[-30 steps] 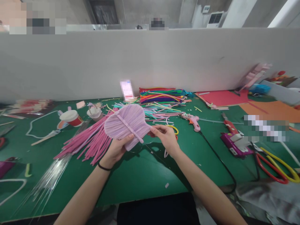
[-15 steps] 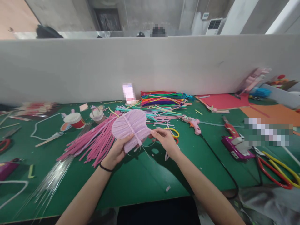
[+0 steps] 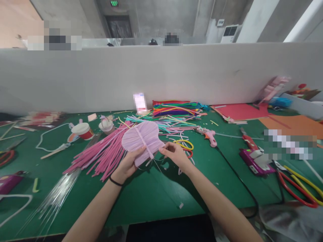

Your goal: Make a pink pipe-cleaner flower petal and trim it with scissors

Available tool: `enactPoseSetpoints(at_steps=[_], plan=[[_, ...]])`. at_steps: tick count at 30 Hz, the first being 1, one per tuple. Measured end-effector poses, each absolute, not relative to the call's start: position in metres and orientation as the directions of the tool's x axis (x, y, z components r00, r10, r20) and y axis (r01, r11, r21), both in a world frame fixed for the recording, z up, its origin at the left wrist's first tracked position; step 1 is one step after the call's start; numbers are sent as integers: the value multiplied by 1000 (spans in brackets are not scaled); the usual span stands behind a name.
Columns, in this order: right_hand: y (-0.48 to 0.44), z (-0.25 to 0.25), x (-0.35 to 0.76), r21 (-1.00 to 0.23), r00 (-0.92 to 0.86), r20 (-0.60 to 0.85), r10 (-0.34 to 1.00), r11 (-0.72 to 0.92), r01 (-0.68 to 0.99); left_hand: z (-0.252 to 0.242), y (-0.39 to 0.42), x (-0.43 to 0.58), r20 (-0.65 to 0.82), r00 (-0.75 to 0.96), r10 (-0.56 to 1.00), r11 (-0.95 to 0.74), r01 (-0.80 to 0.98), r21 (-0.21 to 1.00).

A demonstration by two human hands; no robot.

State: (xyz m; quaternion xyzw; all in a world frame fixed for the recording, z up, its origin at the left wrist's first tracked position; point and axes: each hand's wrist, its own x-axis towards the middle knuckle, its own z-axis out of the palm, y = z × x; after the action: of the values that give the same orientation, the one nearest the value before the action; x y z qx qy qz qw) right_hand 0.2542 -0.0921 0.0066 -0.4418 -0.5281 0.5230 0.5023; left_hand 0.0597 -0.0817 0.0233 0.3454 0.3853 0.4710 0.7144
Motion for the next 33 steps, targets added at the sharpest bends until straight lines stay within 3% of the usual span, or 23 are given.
enactPoseSetpoints(at_steps=[3,8,11,28,33], plan=[[-95,12,254,-996,-194,51,980,37,-76,24,-83,59,-236,283,929,340,-410,846],[-97,19,256,-988,-99,126,987,116,-102,26,-85,60,-258,305,917,372,-413,831],[-96,19,259,-987,-155,160,975,155,-44,27,-85,60,-261,300,918,369,-400,839],[-97,7,251,-990,-331,130,935,105,-93,21,-78,59,-224,231,947,303,-405,863],[-95,6,248,-987,-206,153,966,142,-68,22,-80,60,-204,228,952,279,-373,885]])
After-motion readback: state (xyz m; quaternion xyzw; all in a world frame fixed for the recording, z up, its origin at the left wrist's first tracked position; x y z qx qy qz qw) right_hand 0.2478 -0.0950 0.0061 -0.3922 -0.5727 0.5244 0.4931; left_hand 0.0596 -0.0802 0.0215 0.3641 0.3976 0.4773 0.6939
